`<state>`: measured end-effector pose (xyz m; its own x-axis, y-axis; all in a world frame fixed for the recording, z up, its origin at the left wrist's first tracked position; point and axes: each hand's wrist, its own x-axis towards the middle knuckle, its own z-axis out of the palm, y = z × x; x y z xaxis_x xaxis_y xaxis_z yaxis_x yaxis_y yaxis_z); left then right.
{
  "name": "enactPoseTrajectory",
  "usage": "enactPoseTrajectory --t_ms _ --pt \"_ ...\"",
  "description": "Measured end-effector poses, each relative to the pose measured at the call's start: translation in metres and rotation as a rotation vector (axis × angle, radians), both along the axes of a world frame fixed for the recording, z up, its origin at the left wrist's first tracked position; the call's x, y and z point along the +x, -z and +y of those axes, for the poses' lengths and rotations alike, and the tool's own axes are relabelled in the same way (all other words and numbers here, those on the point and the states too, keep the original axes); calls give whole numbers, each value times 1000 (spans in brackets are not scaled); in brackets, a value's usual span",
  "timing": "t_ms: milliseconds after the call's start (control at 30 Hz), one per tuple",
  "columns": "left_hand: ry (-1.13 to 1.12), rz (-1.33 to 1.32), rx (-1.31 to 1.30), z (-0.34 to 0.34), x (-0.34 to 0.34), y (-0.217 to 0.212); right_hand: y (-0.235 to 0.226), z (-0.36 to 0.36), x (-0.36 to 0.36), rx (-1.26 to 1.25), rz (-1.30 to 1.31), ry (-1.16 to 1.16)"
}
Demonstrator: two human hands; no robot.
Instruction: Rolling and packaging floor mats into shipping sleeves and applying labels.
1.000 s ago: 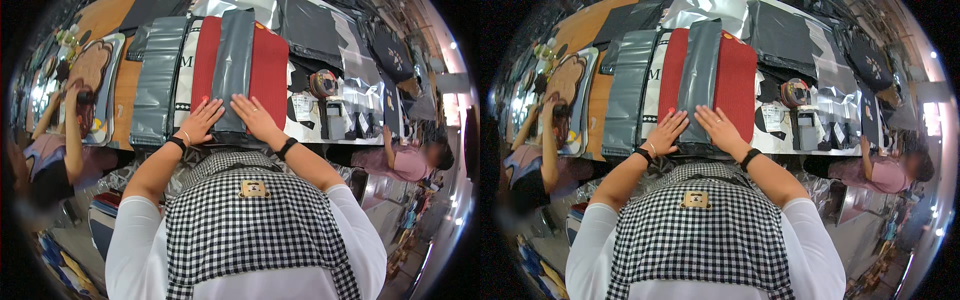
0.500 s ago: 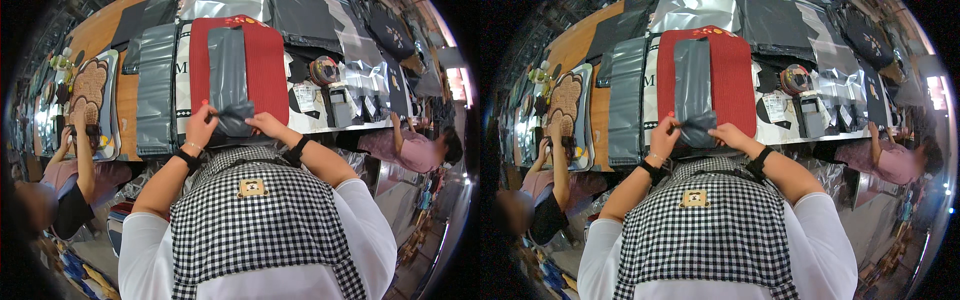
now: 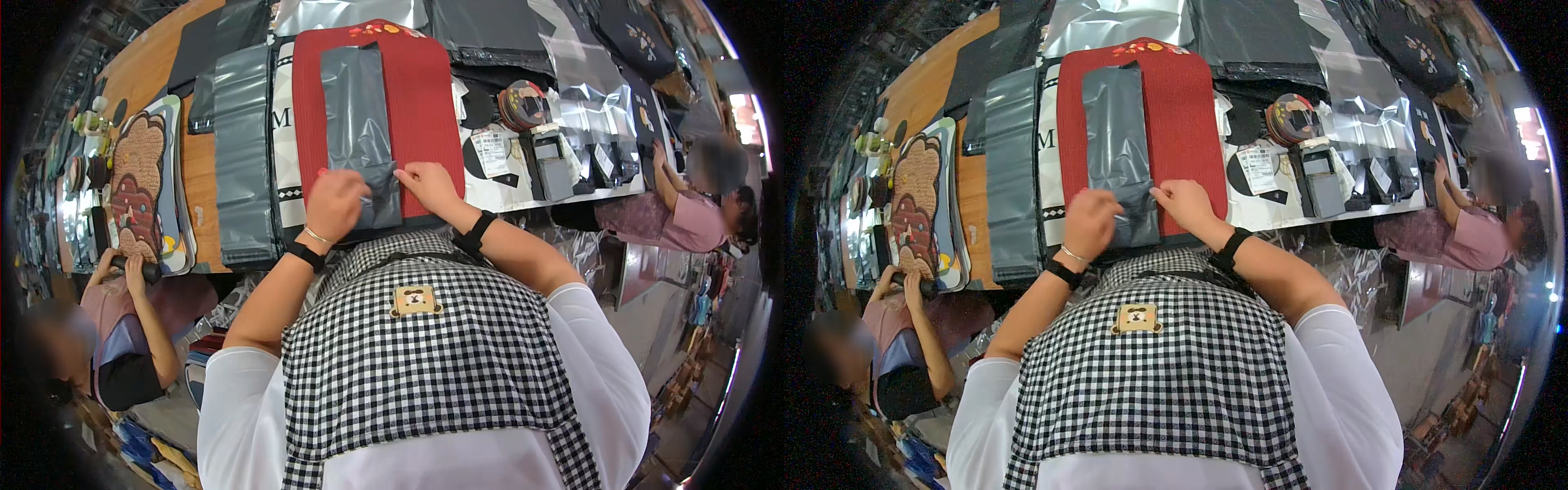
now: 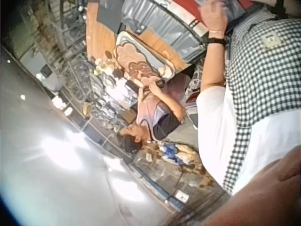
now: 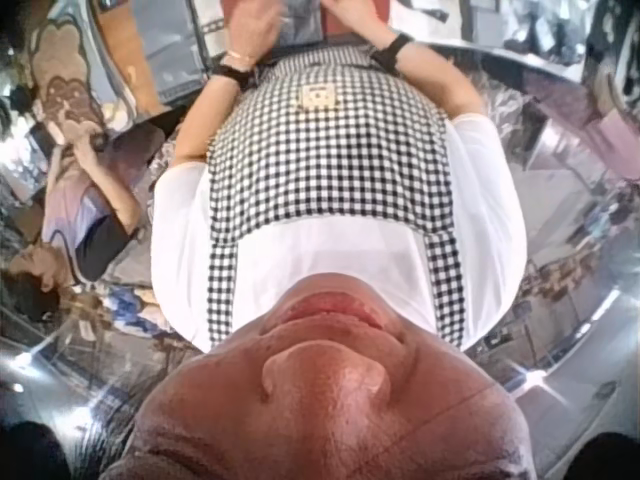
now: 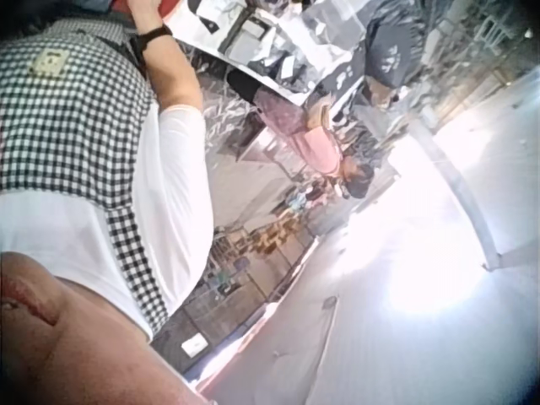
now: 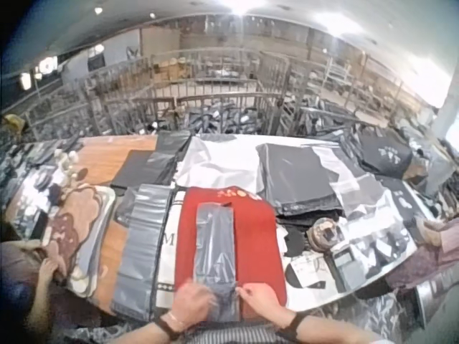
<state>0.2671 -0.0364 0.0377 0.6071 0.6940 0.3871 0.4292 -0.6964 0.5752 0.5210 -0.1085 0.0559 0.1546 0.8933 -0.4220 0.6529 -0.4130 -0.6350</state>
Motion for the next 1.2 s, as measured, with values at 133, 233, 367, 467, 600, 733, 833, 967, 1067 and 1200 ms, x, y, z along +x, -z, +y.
enactPoseTrajectory --t_ms 133,233,367,467,600,733,833,967,1067,1200 --pt "24 413 123 -19 17 17 -3 5 -3 625 -15 -399" --pt "45 392 -58 -13 12 36 15 -2 -15 569 -448 -750" --pt "92 207 -175 -11 15 37 34 -32 13 274 -449 -731" --pt "116 329 -126 -14 13 31 34 -45 61 302 -341 -749" --pt "97 373 -151 -27 1 21 9 -45 128 -72 0 -226" --pt "124 398 -210 -41 -22 19 69 -76 195 268 -281 151" --pt "125 392 -211 -45 -46 27 117 -94 213 435 -760 29" --pt "24 209 -352 -37 -52 3 141 -108 209 354 -981 -138" --pt "-117 185 -278 -20 -52 -12 134 -105 216 271 -943 -146" --pt "-26 -124 -677 0 -40 -38 116 -85 227 202 -746 -23"
